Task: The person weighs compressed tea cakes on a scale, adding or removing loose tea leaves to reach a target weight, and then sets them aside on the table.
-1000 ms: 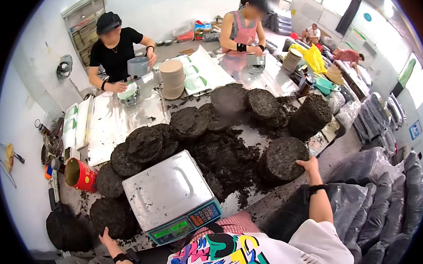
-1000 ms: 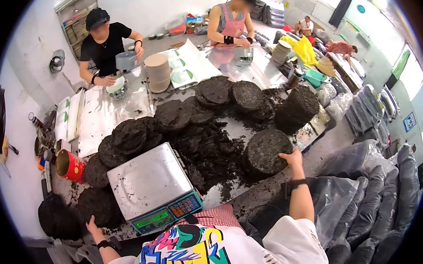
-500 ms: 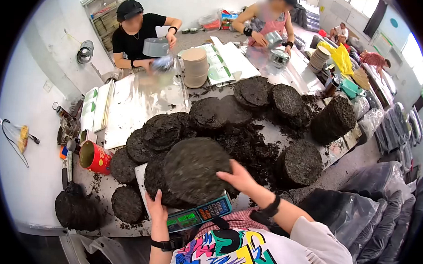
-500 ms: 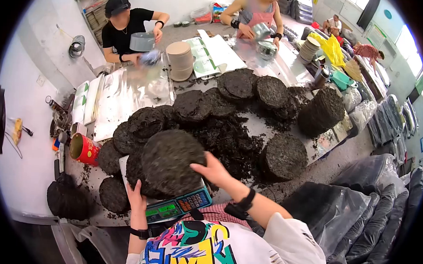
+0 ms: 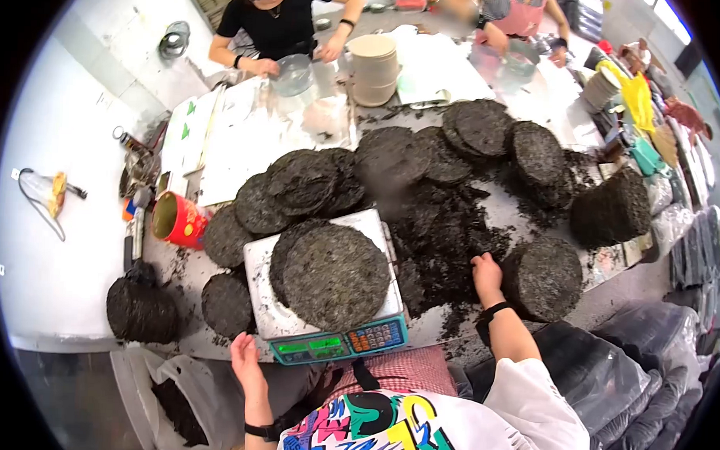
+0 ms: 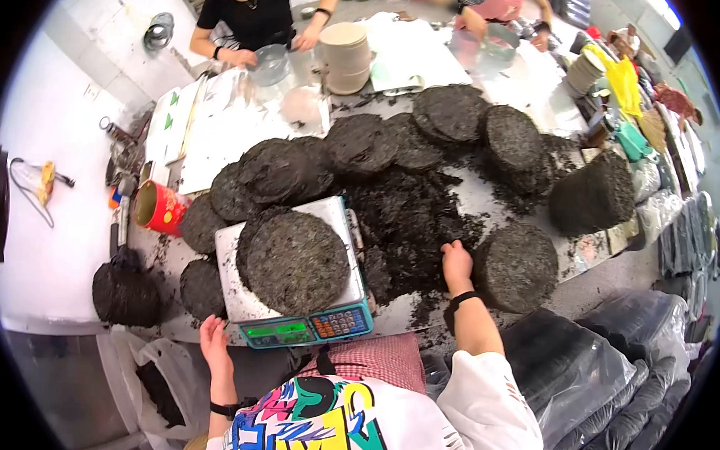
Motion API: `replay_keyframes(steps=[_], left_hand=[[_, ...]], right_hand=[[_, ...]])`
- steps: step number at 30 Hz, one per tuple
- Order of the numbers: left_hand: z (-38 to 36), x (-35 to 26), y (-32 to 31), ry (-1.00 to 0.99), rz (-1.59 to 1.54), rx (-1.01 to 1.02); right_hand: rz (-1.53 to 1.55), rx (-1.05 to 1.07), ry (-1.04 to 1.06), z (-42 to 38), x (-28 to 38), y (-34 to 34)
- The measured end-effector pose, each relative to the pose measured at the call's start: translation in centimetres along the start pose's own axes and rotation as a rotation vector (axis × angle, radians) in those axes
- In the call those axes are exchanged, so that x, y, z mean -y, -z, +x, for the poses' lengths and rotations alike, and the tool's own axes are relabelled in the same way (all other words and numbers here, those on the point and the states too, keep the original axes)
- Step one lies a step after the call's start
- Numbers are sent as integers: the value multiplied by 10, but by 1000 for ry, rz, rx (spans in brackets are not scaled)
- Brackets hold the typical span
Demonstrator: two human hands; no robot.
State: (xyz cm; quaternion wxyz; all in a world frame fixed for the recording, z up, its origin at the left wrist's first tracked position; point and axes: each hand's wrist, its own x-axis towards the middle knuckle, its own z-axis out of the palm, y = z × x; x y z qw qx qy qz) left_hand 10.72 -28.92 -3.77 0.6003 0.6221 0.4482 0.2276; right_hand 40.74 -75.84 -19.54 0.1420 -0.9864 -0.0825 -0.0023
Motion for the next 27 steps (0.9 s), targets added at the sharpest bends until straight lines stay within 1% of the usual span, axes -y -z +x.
replay_keyframes(steps=[3,4,6,7,8,9,10,11,12,13,14,15,16,17,18,19,20,22,24,25,26,27], left_hand=[[7,-7,5,-40,72,61],[10,-10,7,-65,79,76],[22,-5,14,-101,84,90],[26,-8,12,-96,49,87],[29,-13,9,-82,22,78],[34,-17,7,-98,30,84],[40,-22,3,-113,36,92],[49,-26,-2,-137,30,124],[59,-32,-8,-162,25,161],[70,-39,-15,-173,16,207],[80,-46,-24,-180,9,241],[87,-53,-35,-231,-30,283],[92,-60,-44,-280,-65,319],[92,-69,-50,-315,60,356],[88,-75,-55,-345,187,391],[82,-77,-59,-332,256,440],[72,-83,-60,-402,408,515],[53,-78,-65,-742,530,615],[36,-67,-69,-914,588,680],[32,-57,-72,-990,566,667],[29,-51,-74,-1015,549,638],[27,-47,-77,-1041,529,606]], right_hand=[[43,-105,66,3,3,1],[95,-137,31,0,5,3],[225,-94,-88,-9,34,41],[297,-123,-71,-14,33,44],[373,-214,-53,-21,33,46],[465,-320,0,-28,43,63],[488,-309,-27,-40,69,98],[443,-287,25,-52,74,110],[470,-181,50,-68,62,105],[288,57,100,-84,43,99],[157,413,195,-102,-9,69],[-19,510,191,-121,-5,89],[50,538,129,-125,6,96],[118,562,65,-128,19,104],[426,511,-60,-125,30,98],[734,453,-195,-126,45,97],[904,480,-258,-122,63,96],[1249,507,-380,-93,122,104],[1425,422,-392,-73,168,97],[1416,405,-382,-63,194,98],[1405,392,-370,-55,212,99],[1272,341,-283,-48,220,82]])
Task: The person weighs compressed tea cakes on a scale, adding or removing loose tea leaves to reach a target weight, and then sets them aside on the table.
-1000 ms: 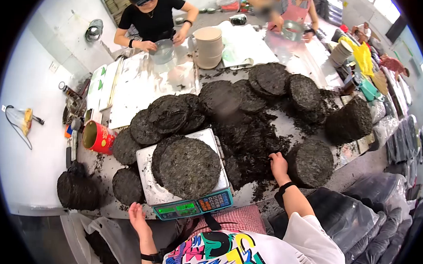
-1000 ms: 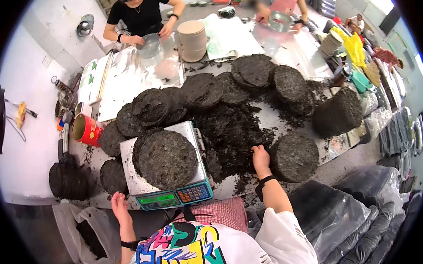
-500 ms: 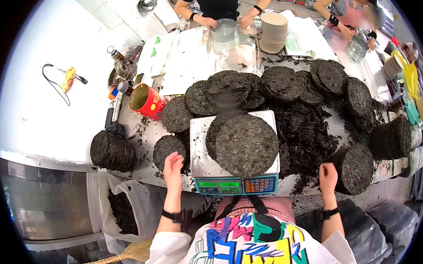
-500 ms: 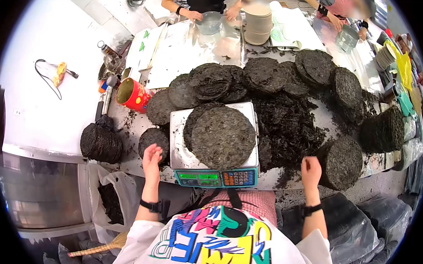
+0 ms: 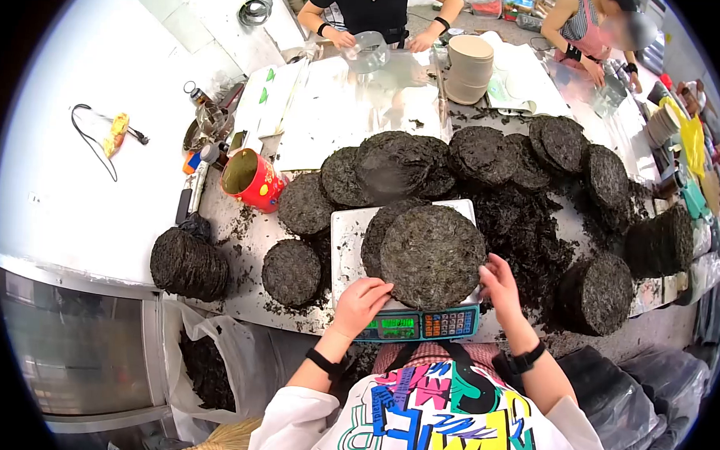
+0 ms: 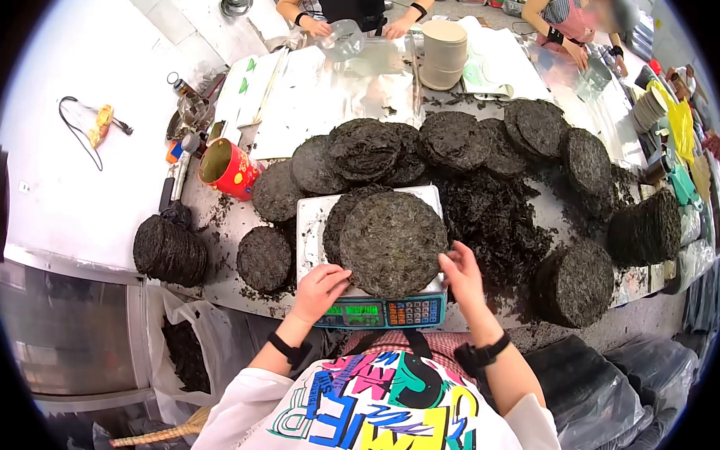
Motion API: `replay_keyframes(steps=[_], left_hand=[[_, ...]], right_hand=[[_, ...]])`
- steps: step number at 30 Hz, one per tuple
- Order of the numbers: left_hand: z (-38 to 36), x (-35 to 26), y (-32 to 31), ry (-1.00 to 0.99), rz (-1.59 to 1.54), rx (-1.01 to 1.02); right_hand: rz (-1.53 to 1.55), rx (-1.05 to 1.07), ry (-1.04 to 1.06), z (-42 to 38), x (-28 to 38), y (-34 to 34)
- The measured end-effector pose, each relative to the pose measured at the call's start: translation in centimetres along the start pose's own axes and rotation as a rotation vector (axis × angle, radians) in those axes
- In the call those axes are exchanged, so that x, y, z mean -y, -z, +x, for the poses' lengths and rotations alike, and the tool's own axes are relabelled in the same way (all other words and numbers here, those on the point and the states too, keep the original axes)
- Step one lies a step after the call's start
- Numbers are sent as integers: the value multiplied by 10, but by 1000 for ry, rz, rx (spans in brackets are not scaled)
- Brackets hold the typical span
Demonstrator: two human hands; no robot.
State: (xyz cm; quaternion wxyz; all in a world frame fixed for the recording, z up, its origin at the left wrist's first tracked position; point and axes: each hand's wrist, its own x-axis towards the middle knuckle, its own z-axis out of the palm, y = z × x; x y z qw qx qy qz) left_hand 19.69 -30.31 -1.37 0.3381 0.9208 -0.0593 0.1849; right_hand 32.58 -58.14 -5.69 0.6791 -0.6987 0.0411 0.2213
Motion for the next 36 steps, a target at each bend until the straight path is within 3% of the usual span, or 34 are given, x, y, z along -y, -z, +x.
replay_keyframes(steps=[2,5,6,9,13,15,21,22,25,26,27,28,29,31,32,34,35,36], left_hand=[[-1,8,-9,-98,30,-58],[-1,6,0,-169,-30,-66],[-4,-2,11,-152,-41,-124],[-38,2,46,131,3,1],[-17,-8,43,138,3,7],[0,-13,16,-45,16,33],[5,3,13,-129,-59,240],[3,-1,21,-118,-97,325],[-3,6,42,-23,-83,224],[2,9,41,206,-219,39],[14,15,35,424,-369,-146],[17,42,13,471,-233,-298],[18,58,-12,681,-355,-277],[53,15,-52,646,-184,-120],[61,3,-70,613,-340,92],[83,-23,-88,604,-787,162],[91,-22,-89,607,-1066,203],[97,-22,-80,583,-999,152]], right_hand=[[-123,1,171,15,-6,-22],[-249,-62,189,18,4,-32],[-239,-56,181,19,5,-33],[-212,-28,157,19,6,-31],[-213,-7,109,14,11,-32],[-264,-12,61,12,24,-33],[-294,13,133,13,22,-24],[-312,7,124,15,23,-22],[-279,-51,209,10,28,-16],[-315,-70,172,14,10,-6],[-203,-106,183,13,4,-1],[-183,-115,206,16,-12,7],[-84,-25,29,8,-2,11],[16,44,-185,4,-15,13],[175,-75,-203,6,-17,12],[472,-176,-138,22,16,29],[551,-167,-249,44,18,54],[699,-119,-175,62,26,68]])
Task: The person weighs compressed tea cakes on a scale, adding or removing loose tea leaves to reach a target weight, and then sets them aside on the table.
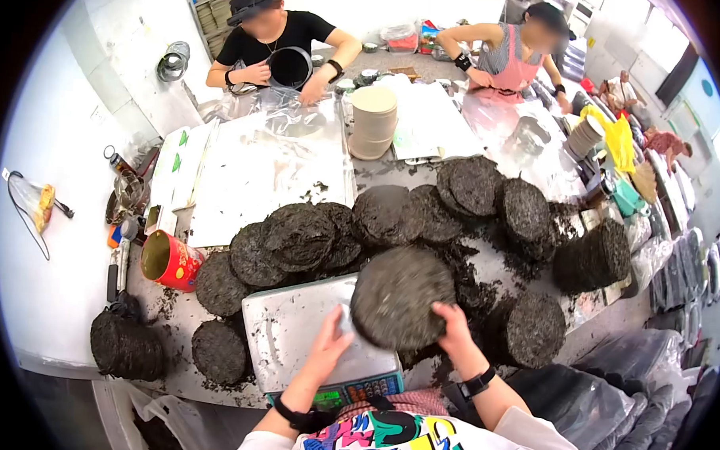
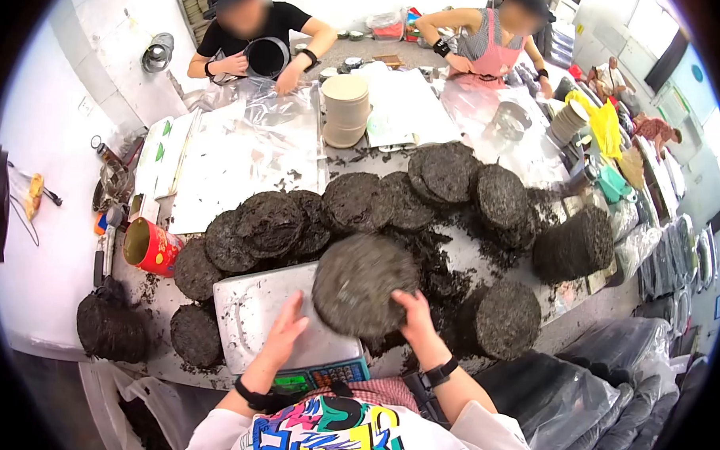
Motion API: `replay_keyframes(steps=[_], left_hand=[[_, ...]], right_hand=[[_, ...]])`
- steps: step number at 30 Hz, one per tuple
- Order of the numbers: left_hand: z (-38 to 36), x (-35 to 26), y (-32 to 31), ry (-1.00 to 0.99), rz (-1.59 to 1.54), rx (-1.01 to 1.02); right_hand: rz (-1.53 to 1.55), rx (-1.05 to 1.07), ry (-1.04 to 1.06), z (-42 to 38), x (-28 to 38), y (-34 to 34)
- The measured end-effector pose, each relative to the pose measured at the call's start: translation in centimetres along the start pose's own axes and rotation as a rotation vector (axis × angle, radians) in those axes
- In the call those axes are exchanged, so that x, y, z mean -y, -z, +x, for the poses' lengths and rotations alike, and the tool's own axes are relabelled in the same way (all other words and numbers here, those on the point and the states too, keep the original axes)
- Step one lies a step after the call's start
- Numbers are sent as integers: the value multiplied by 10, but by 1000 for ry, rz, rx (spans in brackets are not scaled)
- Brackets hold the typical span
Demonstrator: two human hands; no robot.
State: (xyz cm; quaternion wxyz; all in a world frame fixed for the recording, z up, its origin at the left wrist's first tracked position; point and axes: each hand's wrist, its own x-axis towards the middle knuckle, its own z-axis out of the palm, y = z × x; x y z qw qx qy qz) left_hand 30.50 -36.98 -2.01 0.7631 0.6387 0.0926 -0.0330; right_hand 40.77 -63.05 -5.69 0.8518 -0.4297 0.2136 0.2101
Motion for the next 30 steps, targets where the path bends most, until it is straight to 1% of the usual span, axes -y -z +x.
replay_keyframes(steps=[1,2,3,4,5,6,7,8,9,11,12,13,15,17,18,19,21,22,23,25,26,27,29,30], left_hand=[[-3,-11,9,-40,58,-54],[-5,-21,23,-52,178,-165],[-9,-21,42,-96,264,-300],[-15,-20,63,-129,198,-423],[-23,-10,90,-77,162,-569],[-36,7,121,-115,141,-674],[-49,6,142,-82,123,-761],[-66,18,173,-79,119,-817],[-87,37,203,-73,123,-884],[-122,53,242,2,199,-1084],[-138,67,261,35,227,-1178],[-150,83,279,66,249,-1259],[-167,112,315,377,531,-1365],[-162,100,305,719,641,-1423],[-163,109,311,804,530,-1345],[-162,129,318,821,436,-1331],[-156,156,322,814,559,-1284],[-147,146,308,768,516,-1389],[-144,139,302,773,553,-1383],[-143,129,298,781,623,-1386],[-145,125,298,807,661,-1381],[-146,124,300,821,623,-1386],[-149,120,302,852,555,-1391],[-148,103,292,837,495,-1417]], right_hand=[[88,-9,6,21,16,4],[254,29,90,53,27,7],[352,-23,119,77,46,-3],[415,-2,165,119,56,3],[378,-140,86,138,75,-11],[392,-169,51,185,78,4],[384,-183,67,213,82,5],[378,-99,21,253,80,26],[281,-180,48,242,85,11],[325,-139,-100,227,88,-12],[406,-438,-201,224,85,-21],[343,-331,-249,204,79,-22],[244,-236,-176,155,61,-24],[189,132,-196,87,59,-18],[87,251,-163,52,62,-18],[-15,366,-122,19,68,-15],[-707,135,183,-35,87,-4],[-1072,59,397,-54,99,11],[-1437,-21,611,-65,114,36],[-1828,-264,912,-70,148,121],[-1817,-516,976,-67,156,170],[-1787,-771,1032,-63,161,218],[-1569,-970,715,-47,144,304],[-1449,-1051,553,-41,137,340]])
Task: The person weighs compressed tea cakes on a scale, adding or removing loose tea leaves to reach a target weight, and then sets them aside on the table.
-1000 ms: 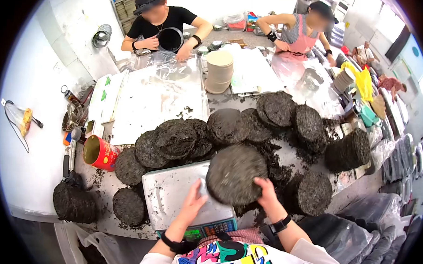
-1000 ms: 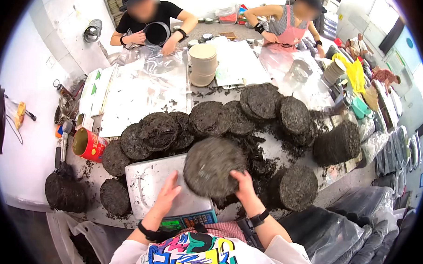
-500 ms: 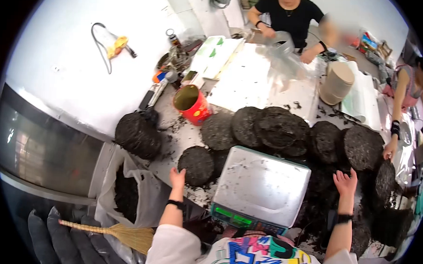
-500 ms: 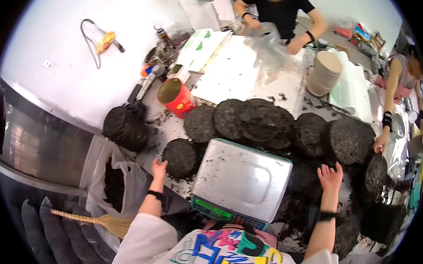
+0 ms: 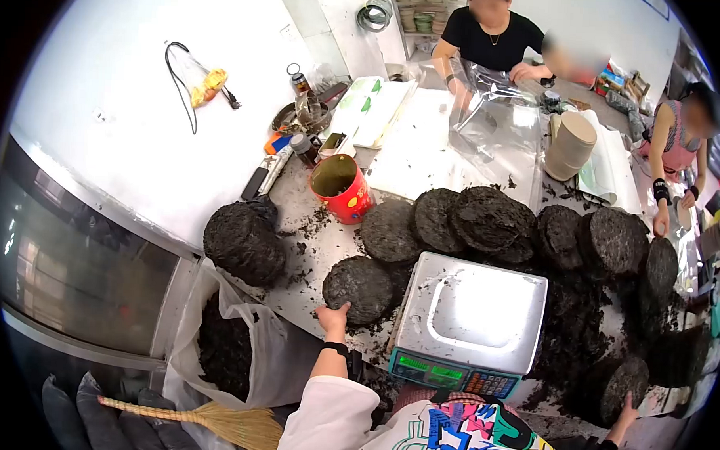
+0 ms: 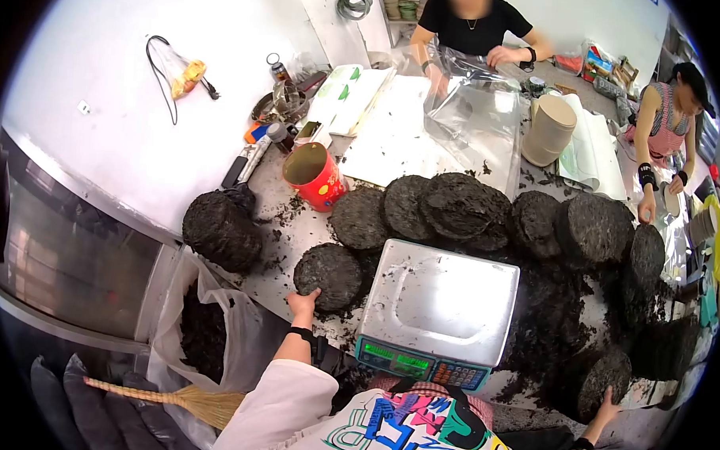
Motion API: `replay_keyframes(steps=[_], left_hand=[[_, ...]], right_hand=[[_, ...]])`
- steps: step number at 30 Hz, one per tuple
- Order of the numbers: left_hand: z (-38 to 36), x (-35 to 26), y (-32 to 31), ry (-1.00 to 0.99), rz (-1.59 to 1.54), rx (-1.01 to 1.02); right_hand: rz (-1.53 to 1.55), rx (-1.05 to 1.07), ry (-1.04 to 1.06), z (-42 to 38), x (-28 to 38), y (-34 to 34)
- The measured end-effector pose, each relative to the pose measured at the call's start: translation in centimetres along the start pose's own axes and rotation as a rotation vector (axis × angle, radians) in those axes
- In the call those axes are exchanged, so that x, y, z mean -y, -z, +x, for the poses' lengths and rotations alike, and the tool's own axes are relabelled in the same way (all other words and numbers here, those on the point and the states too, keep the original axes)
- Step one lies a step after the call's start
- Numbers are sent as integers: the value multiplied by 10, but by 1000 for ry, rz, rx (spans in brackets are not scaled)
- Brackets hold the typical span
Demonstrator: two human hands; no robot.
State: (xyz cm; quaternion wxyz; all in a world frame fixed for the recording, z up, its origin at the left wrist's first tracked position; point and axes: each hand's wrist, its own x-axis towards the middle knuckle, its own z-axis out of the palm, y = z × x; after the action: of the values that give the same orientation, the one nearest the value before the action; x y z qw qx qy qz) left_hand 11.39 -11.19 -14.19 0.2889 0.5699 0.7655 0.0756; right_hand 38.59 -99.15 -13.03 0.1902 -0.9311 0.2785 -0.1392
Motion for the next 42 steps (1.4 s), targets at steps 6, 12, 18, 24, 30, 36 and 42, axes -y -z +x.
replay_keyframes(steps=[6,12,18,24,30,36,42], left_hand=[[-33,13,9,-376,-462,142],[-125,-17,88,-1635,-113,-264],[-209,-63,67,-1030,-649,320],[-218,-65,-20,-990,-390,575],[-286,-80,27,-1836,448,503],[-309,-88,29,-1960,443,506],[-222,-63,3,-1187,-588,495]], right_hand=[[-124,73,68,-24,18,23],[-510,213,63,-12,43,44],[-181,114,68,-35,66,64],[402,136,12,-46,79,102],[1372,435,-326,-65,103,89],[1401,1009,-544,-179,264,56],[1250,1064,49,-252,338,-5]])
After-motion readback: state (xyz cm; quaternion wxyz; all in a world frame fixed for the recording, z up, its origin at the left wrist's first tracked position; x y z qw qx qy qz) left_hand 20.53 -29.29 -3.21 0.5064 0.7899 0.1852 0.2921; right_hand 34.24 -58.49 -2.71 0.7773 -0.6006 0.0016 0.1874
